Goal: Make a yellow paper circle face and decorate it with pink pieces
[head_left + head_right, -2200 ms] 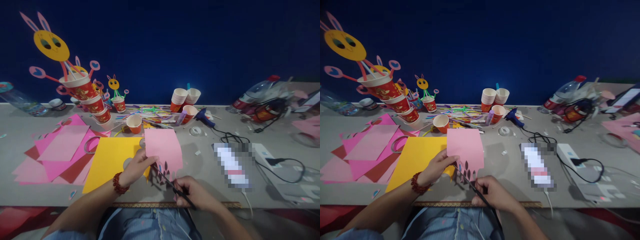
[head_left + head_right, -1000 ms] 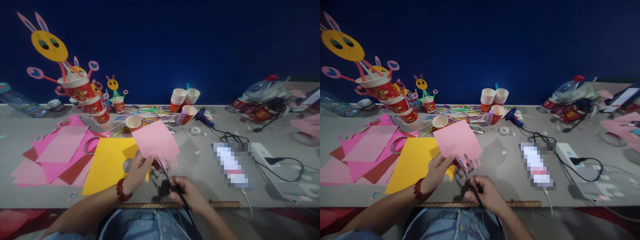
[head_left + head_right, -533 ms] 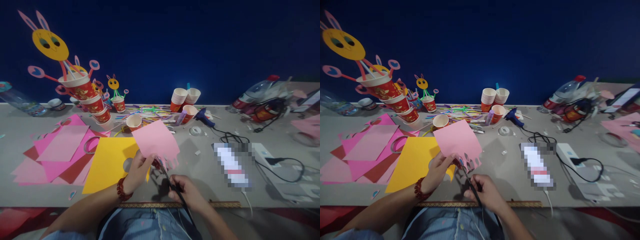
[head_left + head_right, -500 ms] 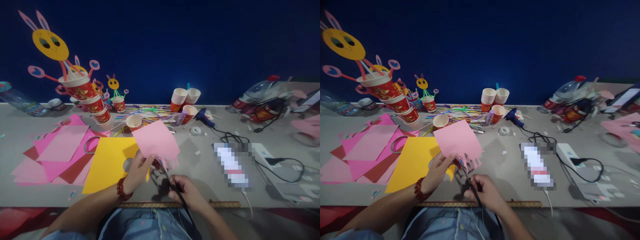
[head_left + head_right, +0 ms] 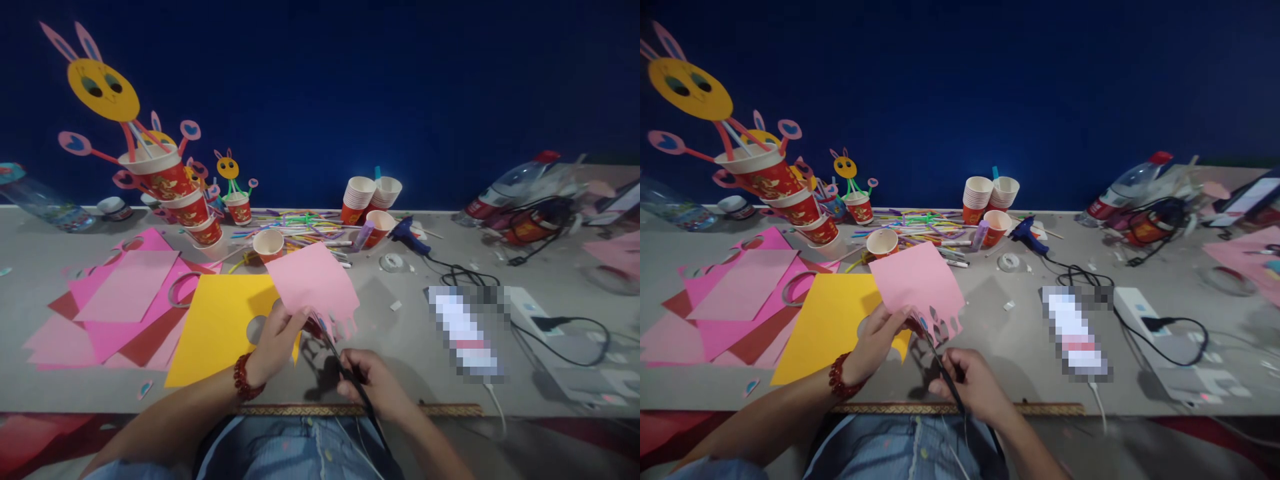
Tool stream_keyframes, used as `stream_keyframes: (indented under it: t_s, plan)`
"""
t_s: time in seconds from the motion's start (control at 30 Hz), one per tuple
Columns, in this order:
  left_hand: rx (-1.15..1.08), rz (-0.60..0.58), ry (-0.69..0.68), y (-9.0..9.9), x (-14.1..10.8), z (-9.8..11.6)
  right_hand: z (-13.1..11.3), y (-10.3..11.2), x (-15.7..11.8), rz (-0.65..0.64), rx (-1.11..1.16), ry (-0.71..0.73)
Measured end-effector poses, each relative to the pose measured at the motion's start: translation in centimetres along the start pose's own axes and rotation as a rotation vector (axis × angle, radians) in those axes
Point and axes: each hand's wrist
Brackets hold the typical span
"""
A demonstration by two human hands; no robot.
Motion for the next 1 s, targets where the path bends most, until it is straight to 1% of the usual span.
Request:
stream_keyframes:
  t_s: [0.2, 0.4, 0.63, 0.77, 0.9, 1.0]
  plan:
    - [-0.025, -0.052, 0.012, 0.07, 0.11, 0.04, -0.36, 0.04, -0.2, 0.001, -0.015, 0.015]
    - [0.018, -0.003, -0.009, 0.18, 0.07, -0.3, -0.46, -0.02, -0.23, -0.011, 0.012, 0.0]
    - [-0.048, -0.031, -0.012, -0.31, -0.04, 0.36, -0.47, -0.07, -0.24, -0.008, 0.015, 0.024]
    - [-0.054, 0.01, -0.011, -0.35, -0.03, 0.24, -0.48, -0.17, -0.26, -0.002, 0.016, 0.018]
    - [-0.06, -0.013, -0.009, -0.3, -0.03, 0.05, -0.46, -0.26, -0.24, 0.004, 0.017, 0.016]
    - [-0.024, 0.049, -0.017, -0.22, -0.02, -0.14, -0.41, -0.27, -0.21, 0.017, 0.012, 0.022]
Point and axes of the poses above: each hand's wrist, its own x-axis towards the middle knuckle, its own y-axis out of the back of the hand, z = x × y, and after that the axes turned 3 degrees about x, right-handed
